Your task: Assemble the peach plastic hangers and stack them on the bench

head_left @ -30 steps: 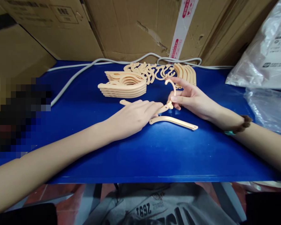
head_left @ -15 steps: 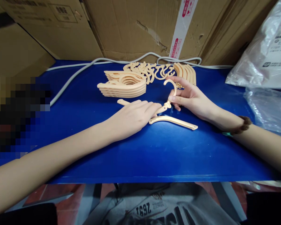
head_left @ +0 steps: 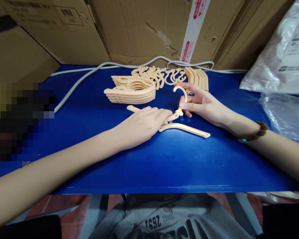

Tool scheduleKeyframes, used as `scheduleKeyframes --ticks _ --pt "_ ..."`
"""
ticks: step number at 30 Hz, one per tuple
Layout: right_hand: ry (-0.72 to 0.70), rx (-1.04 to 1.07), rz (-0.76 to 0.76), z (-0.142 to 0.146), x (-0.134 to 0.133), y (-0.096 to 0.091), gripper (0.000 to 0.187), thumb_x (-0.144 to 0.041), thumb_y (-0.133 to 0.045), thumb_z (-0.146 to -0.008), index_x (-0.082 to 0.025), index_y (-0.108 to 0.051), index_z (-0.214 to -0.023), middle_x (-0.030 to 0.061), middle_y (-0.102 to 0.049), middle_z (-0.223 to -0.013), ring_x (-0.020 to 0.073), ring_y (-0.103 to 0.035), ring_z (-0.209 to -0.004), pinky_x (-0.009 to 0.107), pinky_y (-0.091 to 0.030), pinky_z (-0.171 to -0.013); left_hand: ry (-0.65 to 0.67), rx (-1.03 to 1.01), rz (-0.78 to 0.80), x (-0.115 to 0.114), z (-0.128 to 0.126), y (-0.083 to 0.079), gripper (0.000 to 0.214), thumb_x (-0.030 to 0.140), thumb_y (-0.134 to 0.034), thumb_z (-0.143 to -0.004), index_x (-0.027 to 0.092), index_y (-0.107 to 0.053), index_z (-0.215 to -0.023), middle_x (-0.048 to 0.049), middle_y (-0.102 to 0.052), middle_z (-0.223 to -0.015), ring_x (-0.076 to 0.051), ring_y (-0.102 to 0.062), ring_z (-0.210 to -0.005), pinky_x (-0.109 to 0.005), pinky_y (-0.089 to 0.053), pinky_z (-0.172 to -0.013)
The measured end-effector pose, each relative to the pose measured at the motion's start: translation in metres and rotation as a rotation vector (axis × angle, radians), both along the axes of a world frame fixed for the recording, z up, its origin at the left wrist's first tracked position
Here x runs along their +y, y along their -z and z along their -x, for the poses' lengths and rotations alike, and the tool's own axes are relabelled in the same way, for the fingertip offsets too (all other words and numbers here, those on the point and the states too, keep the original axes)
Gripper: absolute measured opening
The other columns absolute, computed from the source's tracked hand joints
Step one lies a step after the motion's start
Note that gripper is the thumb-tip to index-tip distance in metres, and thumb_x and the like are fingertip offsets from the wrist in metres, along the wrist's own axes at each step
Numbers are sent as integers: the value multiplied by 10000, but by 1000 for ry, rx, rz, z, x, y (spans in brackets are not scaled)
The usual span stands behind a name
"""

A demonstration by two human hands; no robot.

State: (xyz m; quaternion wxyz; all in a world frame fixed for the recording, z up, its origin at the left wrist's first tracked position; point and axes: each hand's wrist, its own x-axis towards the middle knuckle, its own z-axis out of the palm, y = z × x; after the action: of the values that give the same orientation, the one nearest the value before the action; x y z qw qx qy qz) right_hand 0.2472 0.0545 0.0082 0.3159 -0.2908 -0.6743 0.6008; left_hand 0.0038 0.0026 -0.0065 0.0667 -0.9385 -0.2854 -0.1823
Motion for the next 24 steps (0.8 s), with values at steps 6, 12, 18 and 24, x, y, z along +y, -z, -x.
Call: scheduleKeyframes --ticks 6,12,18,24 --pt "19 -3 -27 1 -1 1 605 -302 -793 -853 -228 -491 -1372 -62 -609 -755 85 -508 -593 237 -434 -556 -1 1 13 0 1 0 323 200 -286 -1099 118 -597 -1126 -69 -674 -900 -195 -617 -786 -294 -435 -713" --pt "16 5 -36 2 -3 -2 601 -297 -803 -845 -211 -493 -1352 -52 -618 -754 89 -508 -624 229 -430 -562 26 -12 -33 1 1 1 294 170 -305 -1089 104 -591 -1110 -62 -661 -865 -200 -601 -741 -303 -414 -676" --pt "-3 -14 -46 2 -2 -2 628 -329 -806 -844 -214 -487 -1372 -46 -619 -771 91 -513 -635 238 -434 -579 23 -1 -13 1 1 1 288 167 -300 -1089 115 -582 -1114 -60 -658 -862 -197 -606 -749 -302 -406 -673" --pt "-6 -7 -38 2 -1 -1 628 -320 -802 -846 -220 -472 -1370 -58 -622 -762 89 -505 -629 244 -422 -590 23 -45 -29 0 1 2 228 170 -346 -1086 116 -567 -1098 -50 -658 -876 -196 -602 -752 -300 -403 -687"
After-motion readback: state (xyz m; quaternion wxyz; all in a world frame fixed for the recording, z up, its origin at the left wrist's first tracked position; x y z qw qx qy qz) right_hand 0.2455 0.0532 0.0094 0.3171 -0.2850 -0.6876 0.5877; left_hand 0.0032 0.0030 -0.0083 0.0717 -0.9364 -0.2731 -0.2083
